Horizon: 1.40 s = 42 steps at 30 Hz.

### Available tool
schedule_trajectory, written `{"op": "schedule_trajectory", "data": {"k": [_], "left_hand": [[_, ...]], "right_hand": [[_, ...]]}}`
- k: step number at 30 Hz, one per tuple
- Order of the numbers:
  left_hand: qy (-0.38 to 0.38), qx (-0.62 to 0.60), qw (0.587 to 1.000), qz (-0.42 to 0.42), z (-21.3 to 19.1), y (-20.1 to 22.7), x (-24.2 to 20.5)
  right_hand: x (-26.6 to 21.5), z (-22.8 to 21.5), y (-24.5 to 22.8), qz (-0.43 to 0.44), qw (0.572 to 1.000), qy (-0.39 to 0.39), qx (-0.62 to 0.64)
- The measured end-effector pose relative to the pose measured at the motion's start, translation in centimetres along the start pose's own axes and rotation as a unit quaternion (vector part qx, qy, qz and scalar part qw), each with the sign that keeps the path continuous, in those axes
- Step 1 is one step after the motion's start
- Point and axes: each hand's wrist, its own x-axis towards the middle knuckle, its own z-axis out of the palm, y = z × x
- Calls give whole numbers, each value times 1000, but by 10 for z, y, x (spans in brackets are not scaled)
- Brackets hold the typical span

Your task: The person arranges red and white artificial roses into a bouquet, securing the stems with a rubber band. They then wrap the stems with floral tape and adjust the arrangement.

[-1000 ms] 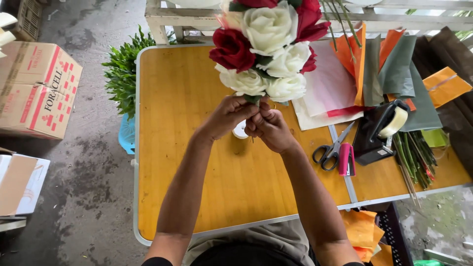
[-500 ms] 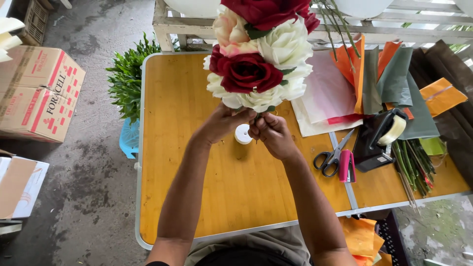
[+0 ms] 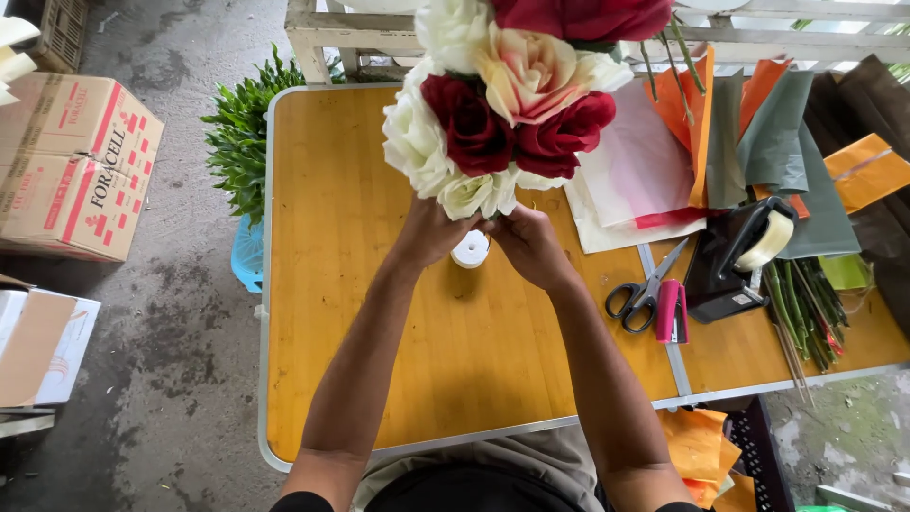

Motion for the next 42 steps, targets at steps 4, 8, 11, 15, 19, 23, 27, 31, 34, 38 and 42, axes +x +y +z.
{"op": "schedule_trajectory", "data": {"k": [4, 8, 11, 15, 19, 23, 27, 31, 34, 38, 42], "left_hand": [[-41, -32, 998, -22, -1, 11, 0], [-69, -54, 996, -35, -9, 22, 1], [-96, -76, 991, -49, -15, 28, 0], [-141, -112, 981, -73, -19, 33, -2], [-133, -112, 978, -118, -13, 37, -6], [-137, -35, 986, -90, -20, 66, 8], [-83, -12, 995, -50, -12, 55, 13], [-32, -46, 998, -17, -2, 75, 22], [41, 28, 999, 10, 17, 42, 16], [51, 19, 998, -26, 24, 44, 12], [92, -21, 993, -66, 34, 64, 13]], "right_hand": [[-3, 2, 7, -7, 999, 18, -33], [-10, -4, 35, -17, 999, 29, -7], [-11, -1, 24, -11, 999, 35, 22], [-10, 5, 2, 5, 996, 33, 84], [-13, 6, -2, 42, 981, 0, 189], [-9, 7, -3, 59, 972, -5, 226], [0, 13, -22, 27, 995, 47, 86], [-12, 17, -1, 3, 982, 141, -129], [-14, 27, -9, -48, 941, 242, -233], [-14, 36, -14, -94, 902, 303, -291], [-14, 36, 3, -144, 846, 359, -367]]}}
